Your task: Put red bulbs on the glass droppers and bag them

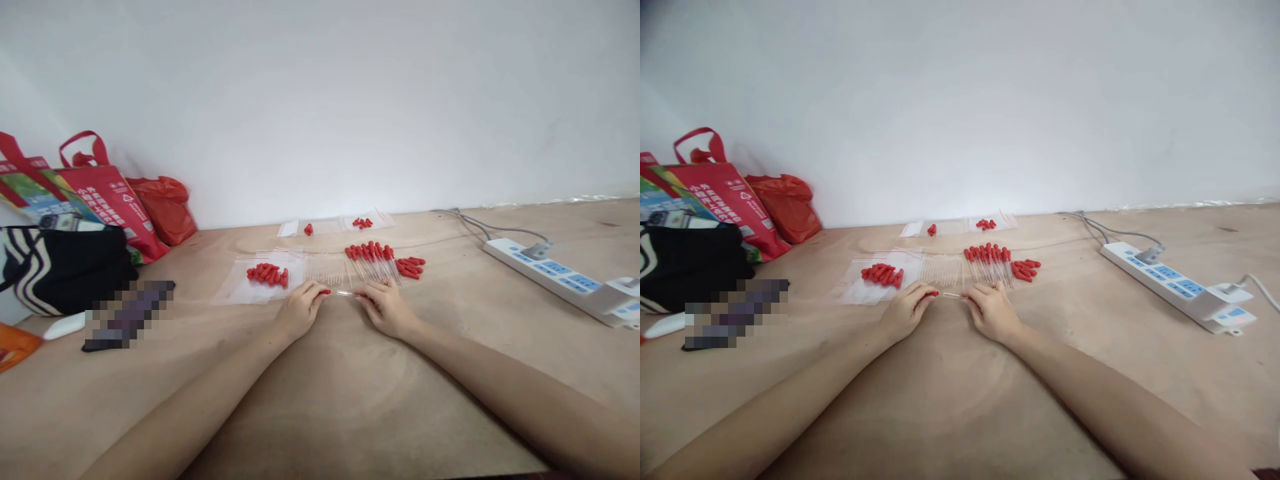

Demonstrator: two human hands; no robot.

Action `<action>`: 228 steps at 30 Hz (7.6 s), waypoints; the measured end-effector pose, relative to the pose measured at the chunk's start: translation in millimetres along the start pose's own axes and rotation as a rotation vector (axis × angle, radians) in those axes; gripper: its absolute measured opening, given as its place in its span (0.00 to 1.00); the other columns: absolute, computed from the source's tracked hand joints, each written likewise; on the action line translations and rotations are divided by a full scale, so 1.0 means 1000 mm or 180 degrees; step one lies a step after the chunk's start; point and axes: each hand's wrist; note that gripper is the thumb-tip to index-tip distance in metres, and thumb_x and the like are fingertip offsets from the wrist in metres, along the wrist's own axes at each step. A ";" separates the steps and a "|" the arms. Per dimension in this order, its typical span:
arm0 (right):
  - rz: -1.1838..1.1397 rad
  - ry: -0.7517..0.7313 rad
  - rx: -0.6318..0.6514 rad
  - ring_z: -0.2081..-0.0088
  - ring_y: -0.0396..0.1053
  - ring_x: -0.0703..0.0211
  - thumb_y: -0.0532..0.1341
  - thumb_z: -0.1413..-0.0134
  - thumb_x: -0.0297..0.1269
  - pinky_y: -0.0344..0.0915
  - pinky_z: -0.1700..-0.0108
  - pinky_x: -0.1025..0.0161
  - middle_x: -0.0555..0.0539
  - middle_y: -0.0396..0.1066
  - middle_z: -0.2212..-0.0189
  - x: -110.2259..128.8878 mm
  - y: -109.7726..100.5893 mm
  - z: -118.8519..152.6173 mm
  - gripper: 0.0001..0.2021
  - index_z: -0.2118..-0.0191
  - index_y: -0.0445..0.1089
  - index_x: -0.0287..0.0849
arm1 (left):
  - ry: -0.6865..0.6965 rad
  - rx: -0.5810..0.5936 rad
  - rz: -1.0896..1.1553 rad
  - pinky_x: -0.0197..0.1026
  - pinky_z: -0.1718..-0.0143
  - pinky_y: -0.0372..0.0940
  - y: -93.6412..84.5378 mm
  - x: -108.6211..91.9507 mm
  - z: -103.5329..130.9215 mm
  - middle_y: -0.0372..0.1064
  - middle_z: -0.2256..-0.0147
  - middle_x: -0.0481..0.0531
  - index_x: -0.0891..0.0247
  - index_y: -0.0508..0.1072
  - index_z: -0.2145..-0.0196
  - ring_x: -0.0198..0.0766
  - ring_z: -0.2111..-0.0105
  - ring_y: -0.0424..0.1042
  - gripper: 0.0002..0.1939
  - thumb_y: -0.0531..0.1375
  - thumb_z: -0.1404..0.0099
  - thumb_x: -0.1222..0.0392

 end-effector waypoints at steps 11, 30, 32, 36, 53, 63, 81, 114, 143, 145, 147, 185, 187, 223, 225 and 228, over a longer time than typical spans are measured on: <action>0.0027 0.0027 0.0013 0.70 0.64 0.62 0.50 0.45 0.31 0.46 0.63 0.61 0.49 0.71 0.71 0.007 -0.001 -0.007 0.09 0.64 0.67 0.41 | 0.0076 0.0059 -0.0237 0.42 0.63 0.59 0.000 -0.003 -0.005 0.69 0.67 0.50 0.63 0.67 0.66 0.39 0.65 0.67 0.06 0.51 0.36 0.63; 0.0194 -0.0257 0.0378 0.70 0.64 0.63 0.51 0.45 0.32 0.42 0.64 0.61 0.49 0.71 0.71 -0.001 0.001 -0.012 0.11 0.63 0.70 0.46 | 0.0557 0.0070 -0.0106 0.41 0.64 0.58 -0.001 -0.004 -0.001 0.67 0.74 0.51 0.65 0.67 0.71 0.36 0.71 0.64 0.10 0.48 0.35 0.61; 0.0312 -0.0273 0.0334 0.71 0.63 0.63 0.51 0.46 0.31 0.42 0.65 0.61 0.49 0.71 0.72 0.001 0.002 -0.012 0.10 0.65 0.70 0.45 | 0.0581 0.0086 -0.0164 0.41 0.64 0.58 -0.001 -0.005 -0.001 0.66 0.74 0.51 0.65 0.67 0.71 0.36 0.72 0.64 0.11 0.48 0.35 0.61; 0.0387 -0.0324 0.0347 0.73 0.61 0.64 0.50 0.46 0.30 0.41 0.66 0.61 0.49 0.70 0.73 0.007 0.002 -0.011 0.10 0.67 0.69 0.43 | 0.0668 0.0132 -0.0215 0.42 0.64 0.58 -0.001 -0.006 -0.002 0.65 0.75 0.51 0.65 0.66 0.72 0.36 0.72 0.62 0.12 0.47 0.35 0.61; 0.0897 -0.0524 0.0523 0.67 0.60 0.58 0.49 0.45 0.33 0.42 0.66 0.60 0.46 0.68 0.72 0.018 -0.003 -0.016 0.11 0.68 0.69 0.41 | 0.0580 0.0097 -0.0329 0.44 0.58 0.56 -0.004 -0.006 -0.003 0.66 0.71 0.50 0.63 0.67 0.69 0.37 0.69 0.63 0.10 0.48 0.35 0.62; 0.0574 0.1451 -0.0004 0.66 0.65 0.58 0.51 0.49 0.36 0.48 0.62 0.61 0.48 0.72 0.70 -0.015 -0.012 -0.037 0.11 0.69 0.70 0.44 | -0.0535 0.0244 -0.0180 0.37 0.73 0.58 -0.003 0.005 -0.001 0.61 0.76 0.47 0.63 0.63 0.71 0.35 0.75 0.63 0.04 0.52 0.41 0.61; 0.1157 0.1787 0.0072 0.62 0.65 0.53 0.51 0.50 0.43 0.45 0.57 0.53 0.44 0.71 0.66 -0.018 0.019 -0.072 0.13 0.70 0.67 0.41 | -0.0438 0.0300 -0.0317 0.37 0.73 0.57 -0.004 0.004 -0.002 0.62 0.78 0.46 0.62 0.64 0.72 0.35 0.75 0.63 0.03 0.52 0.42 0.62; 0.0197 0.0353 -0.0091 0.66 0.64 0.58 0.46 0.44 0.31 0.54 0.63 0.61 0.45 0.68 0.68 -0.003 0.007 -0.004 0.08 0.64 0.61 0.39 | -0.0380 -0.0693 -0.1104 0.43 0.64 0.55 -0.023 0.006 0.007 0.62 0.72 0.51 0.63 0.71 0.71 0.40 0.68 0.63 0.06 0.55 0.44 0.60; 0.0283 -0.0008 0.0185 0.69 0.63 0.62 0.47 0.42 0.33 0.48 0.64 0.62 0.47 0.69 0.69 0.010 0.002 -0.002 0.11 0.65 0.66 0.40 | -0.0391 0.0177 -0.0332 0.51 0.52 0.40 -0.003 -0.015 0.001 0.71 0.65 0.44 0.57 0.66 0.64 0.38 0.62 0.67 0.07 0.49 0.35 0.62; 0.0206 -0.0051 0.0225 0.70 0.62 0.62 0.48 0.42 0.33 0.48 0.64 0.62 0.48 0.69 0.70 0.009 0.001 -0.002 0.11 0.65 0.66 0.40 | -0.0362 0.0216 -0.0234 0.50 0.53 0.41 -0.003 -0.016 0.002 0.71 0.66 0.44 0.57 0.67 0.65 0.37 0.63 0.67 0.08 0.48 0.35 0.62; 0.0098 -0.0113 0.0265 0.69 0.62 0.62 0.48 0.42 0.34 0.48 0.64 0.62 0.47 0.68 0.70 0.007 0.001 -0.002 0.11 0.64 0.67 0.41 | -0.0378 0.0221 -0.0152 0.49 0.54 0.42 -0.003 -0.017 0.003 0.71 0.69 0.44 0.58 0.67 0.66 0.37 0.65 0.67 0.08 0.49 0.35 0.61; 0.0916 -0.0107 0.0406 0.65 0.62 0.57 0.51 0.47 0.32 0.45 0.63 0.59 0.46 0.70 0.70 0.018 -0.005 -0.010 0.11 0.65 0.70 0.43 | -0.0183 -0.0058 -0.0523 0.50 0.51 0.45 -0.007 -0.007 0.003 0.68 0.60 0.50 0.59 0.66 0.58 0.40 0.58 0.65 0.10 0.53 0.39 0.61; 0.0872 0.0294 0.0221 0.66 0.63 0.57 0.51 0.48 0.31 0.47 0.63 0.59 0.46 0.70 0.69 0.007 -0.005 -0.012 0.11 0.65 0.70 0.43 | -0.0482 -0.0028 -0.0477 0.48 0.55 0.51 -0.007 -0.005 0.002 0.66 0.59 0.53 0.61 0.62 0.55 0.42 0.58 0.65 0.15 0.55 0.41 0.62; 0.1241 0.2219 0.0494 0.63 0.67 0.49 0.53 0.53 0.39 0.45 0.55 0.51 0.36 0.72 0.69 0.001 0.034 -0.098 0.14 0.69 0.72 0.36 | -0.1546 -0.0242 -0.2493 0.47 0.64 0.53 -0.036 0.047 0.000 0.63 0.69 0.57 0.62 0.69 0.75 0.49 0.64 0.62 0.15 0.53 0.44 0.48; 0.1192 0.2274 0.0542 0.64 0.67 0.49 0.53 0.52 0.39 0.45 0.55 0.51 0.37 0.72 0.69 0.001 0.035 -0.099 0.14 0.69 0.72 0.36 | -0.1538 -0.0219 -0.2556 0.48 0.64 0.52 -0.036 0.045 0.000 0.64 0.69 0.58 0.62 0.69 0.75 0.49 0.64 0.62 0.15 0.52 0.44 0.49; 0.1152 0.2281 0.0550 0.64 0.68 0.49 0.53 0.52 0.38 0.44 0.55 0.51 0.37 0.72 0.70 0.002 0.036 -0.100 0.13 0.69 0.72 0.36 | -0.1475 -0.0177 -0.2668 0.48 0.64 0.52 -0.036 0.043 0.000 0.64 0.69 0.58 0.63 0.70 0.75 0.49 0.64 0.62 0.15 0.51 0.43 0.50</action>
Point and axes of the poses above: each hand's wrist, its own z-axis away from the middle knuckle, its own y-axis out of the palm, x = y × z
